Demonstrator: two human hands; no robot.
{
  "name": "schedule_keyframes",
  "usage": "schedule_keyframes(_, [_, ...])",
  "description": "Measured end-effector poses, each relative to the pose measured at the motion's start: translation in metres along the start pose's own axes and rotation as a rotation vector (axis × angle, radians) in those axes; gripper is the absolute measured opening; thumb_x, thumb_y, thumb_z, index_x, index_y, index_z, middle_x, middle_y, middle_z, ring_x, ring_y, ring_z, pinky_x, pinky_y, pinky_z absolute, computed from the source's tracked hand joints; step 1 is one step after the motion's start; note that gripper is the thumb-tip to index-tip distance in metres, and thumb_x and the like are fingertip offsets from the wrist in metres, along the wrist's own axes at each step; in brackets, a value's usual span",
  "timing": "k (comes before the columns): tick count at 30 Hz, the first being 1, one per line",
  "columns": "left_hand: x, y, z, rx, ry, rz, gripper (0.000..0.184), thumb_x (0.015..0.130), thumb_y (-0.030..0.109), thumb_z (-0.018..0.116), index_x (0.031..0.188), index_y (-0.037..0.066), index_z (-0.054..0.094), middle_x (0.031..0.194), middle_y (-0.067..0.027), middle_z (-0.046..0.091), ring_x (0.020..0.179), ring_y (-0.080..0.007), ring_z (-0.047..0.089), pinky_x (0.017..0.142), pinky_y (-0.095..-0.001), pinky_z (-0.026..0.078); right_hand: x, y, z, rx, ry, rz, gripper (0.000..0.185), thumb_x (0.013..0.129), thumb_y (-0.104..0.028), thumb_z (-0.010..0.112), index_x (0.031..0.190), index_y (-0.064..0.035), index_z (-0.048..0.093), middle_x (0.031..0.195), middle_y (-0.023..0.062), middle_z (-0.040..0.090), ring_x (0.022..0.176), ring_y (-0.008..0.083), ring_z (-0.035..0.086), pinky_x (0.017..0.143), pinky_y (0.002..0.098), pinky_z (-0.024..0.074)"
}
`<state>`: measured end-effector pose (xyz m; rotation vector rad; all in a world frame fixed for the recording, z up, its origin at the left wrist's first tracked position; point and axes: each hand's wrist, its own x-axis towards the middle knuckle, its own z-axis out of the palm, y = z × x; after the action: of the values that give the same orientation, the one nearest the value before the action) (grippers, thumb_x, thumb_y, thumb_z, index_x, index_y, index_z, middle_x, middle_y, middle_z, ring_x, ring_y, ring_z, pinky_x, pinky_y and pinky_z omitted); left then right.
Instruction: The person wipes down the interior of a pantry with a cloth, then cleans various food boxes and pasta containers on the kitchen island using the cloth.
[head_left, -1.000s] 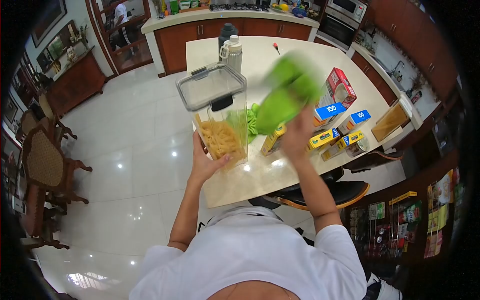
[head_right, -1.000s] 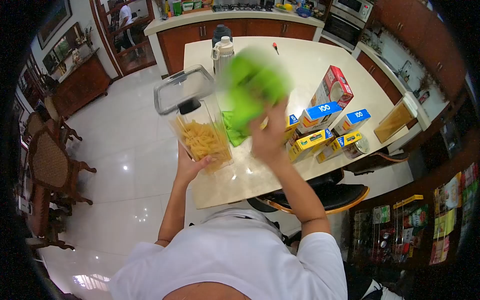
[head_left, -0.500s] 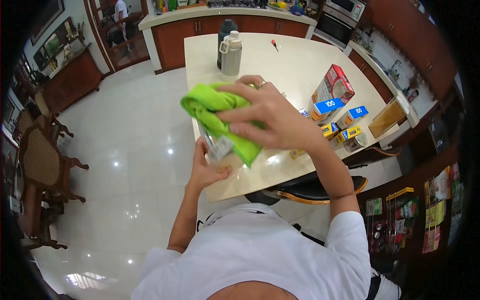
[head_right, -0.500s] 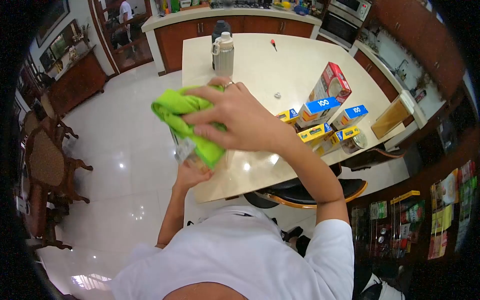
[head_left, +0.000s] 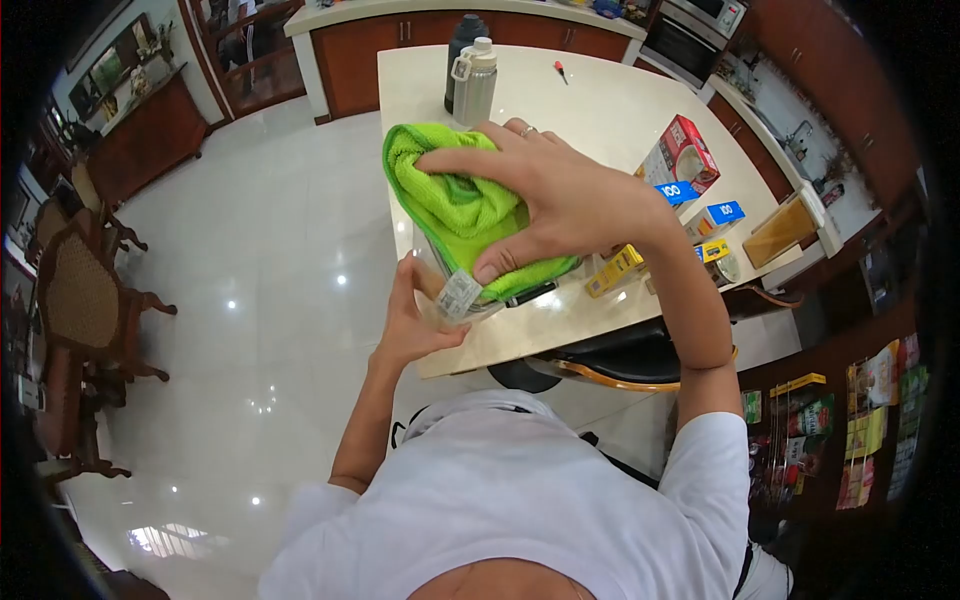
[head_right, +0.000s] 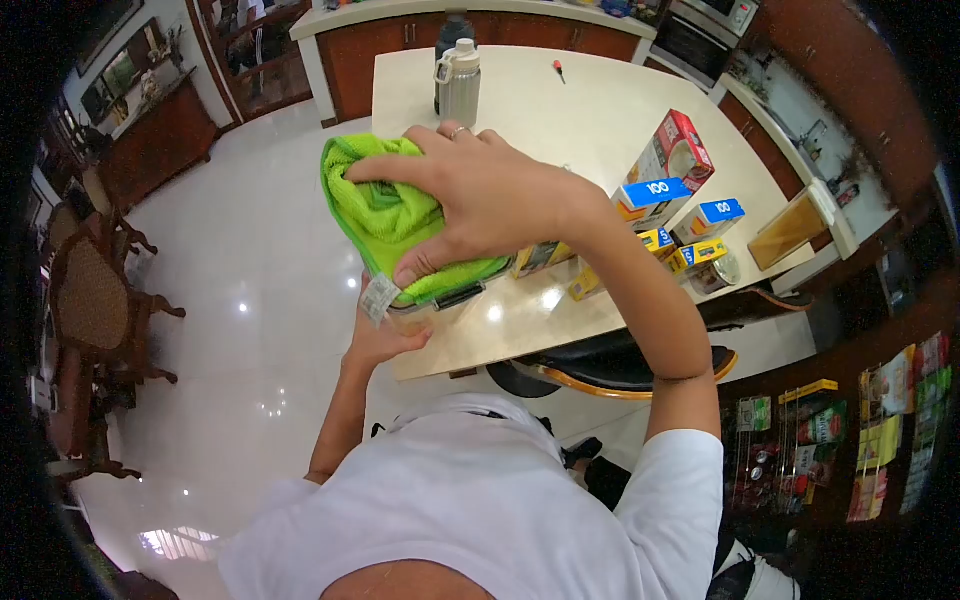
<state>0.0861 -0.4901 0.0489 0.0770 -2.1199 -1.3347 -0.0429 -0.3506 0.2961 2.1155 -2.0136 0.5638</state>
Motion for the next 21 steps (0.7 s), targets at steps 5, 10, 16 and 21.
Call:
schedule_keyframes(5, [-0.005,0.008,0.011,-0.203,-0.035,-0.076,0.103,0.047,0.019,0.082,0.131,0.002,0.027,0.114,-0.012,0.043,0.104,-0.0248,0.046,0.089,-0.0352,0.039,0.021,-0.011,0.001,0.112,-0.021,0.212,0.055,0.066,-0.041,0.076,0.11,-0.0129,0.058,0.086,0.0129,0.062,0.083,0.0251,0.06,0.075,0.0366,0.0459])
schedule_keyframes(10, [-0.003,0.021,0.0,-0.025,0.018,0.066,0.101,0.046,0.017,0.081,0.131,0.004,0.028,0.114,-0.0124,0.043,0.104,-0.0266,0.046,0.089,-0.0356,0.039,0.002,0.027,0.016,1.024,0.111,0.441,0.043,0.085,-0.037,0.059,0.108,-0.0009,0.056,0.092,0.0147,0.061,0.087,0.0201,0.059,0.075,0.0313,0.0481])
schedule_keyframes(16, [-0.007,0.034,-0.007,0.042,-0.088,0.098,0.1,0.046,0.017,0.081,0.131,0.005,0.03,0.114,-0.0127,0.043,0.104,-0.0282,0.048,0.089,-0.035,0.04,-0.053,0.039,0.074,1.778,0.483,0.259,0.062,0.091,-0.047,0.038,0.12,0.0074,0.045,0.104,0.0212,0.057,0.095,0.0245,0.058,0.083,0.0323,0.0476])
schedule_keyframes(21, [-0.005,0.036,-0.001,-0.089,-0.222,0.099,0.098,0.05,0.023,0.081,0.131,0.002,0.031,0.118,-0.0116,0.043,0.108,-0.0247,0.047,0.089,-0.0331,0.042,-0.125,0.065,0.161,1.878,0.724,0.221,0.054,0.09,-0.037,0.047,0.128,0.0009,0.04,0.121,0.0165,0.05,0.108,0.0243,0.051,0.093,0.0342,0.0425])
